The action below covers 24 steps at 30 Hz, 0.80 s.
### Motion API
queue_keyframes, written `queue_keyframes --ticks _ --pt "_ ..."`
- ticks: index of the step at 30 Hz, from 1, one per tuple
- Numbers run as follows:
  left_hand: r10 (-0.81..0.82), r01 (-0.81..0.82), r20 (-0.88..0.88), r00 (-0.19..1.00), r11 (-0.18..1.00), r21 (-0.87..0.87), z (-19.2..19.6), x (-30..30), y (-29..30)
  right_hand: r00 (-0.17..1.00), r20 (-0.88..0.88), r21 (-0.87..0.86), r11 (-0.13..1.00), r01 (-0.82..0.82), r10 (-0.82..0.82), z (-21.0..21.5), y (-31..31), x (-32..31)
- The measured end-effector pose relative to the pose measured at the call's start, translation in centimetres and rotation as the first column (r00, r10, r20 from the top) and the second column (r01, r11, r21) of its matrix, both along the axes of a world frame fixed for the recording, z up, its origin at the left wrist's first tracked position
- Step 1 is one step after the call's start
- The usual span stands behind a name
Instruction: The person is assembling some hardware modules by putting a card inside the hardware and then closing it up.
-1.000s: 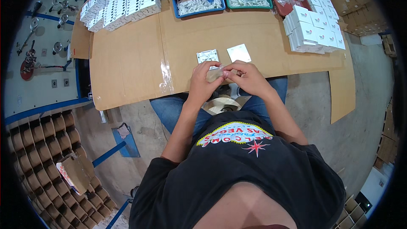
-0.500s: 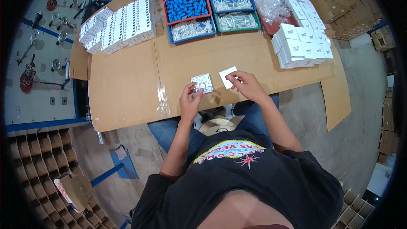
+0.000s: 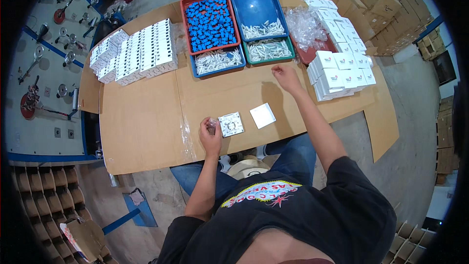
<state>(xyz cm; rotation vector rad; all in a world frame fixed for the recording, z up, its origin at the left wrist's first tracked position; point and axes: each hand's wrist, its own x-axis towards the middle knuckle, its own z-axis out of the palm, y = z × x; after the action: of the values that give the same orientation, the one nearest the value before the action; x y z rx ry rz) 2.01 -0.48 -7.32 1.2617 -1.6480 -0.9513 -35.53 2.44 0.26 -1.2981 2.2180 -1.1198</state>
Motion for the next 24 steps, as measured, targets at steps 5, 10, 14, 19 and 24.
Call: queue_keyframes --ticks 5,10,14,19,24 --pt "0.007 -0.004 0.084 0.996 0.999 -0.035 0.3 0.6 -0.2 0.950 -0.274 0.099 0.979 0.180 -0.147 -1.1 -5.9 -4.5" --pt "0.014 -0.011 0.101 0.995 0.999 -0.039 0.2 0.1 -0.1 0.874 -0.471 0.184 0.956 0.229 -0.119 -2.4 -7.7 -9.4" --pt "0.007 -0.001 0.109 0.994 0.998 -0.058 0.2 0.2 -0.2 0.852 -0.524 0.308 0.930 0.202 -0.011 -3.0 -8.5 -10.1" --pt "-0.004 0.013 0.142 0.990 0.998 -0.065 0.5 0.3 -0.2 0.865 -0.502 0.342 0.921 0.187 0.010 -3.2 -9.1 -10.2" --pt "-0.006 0.020 0.155 0.988 0.996 -0.089 0.5 0.2 -0.1 0.861 -0.507 0.349 0.921 0.171 0.032 -3.3 -9.8 -10.3"
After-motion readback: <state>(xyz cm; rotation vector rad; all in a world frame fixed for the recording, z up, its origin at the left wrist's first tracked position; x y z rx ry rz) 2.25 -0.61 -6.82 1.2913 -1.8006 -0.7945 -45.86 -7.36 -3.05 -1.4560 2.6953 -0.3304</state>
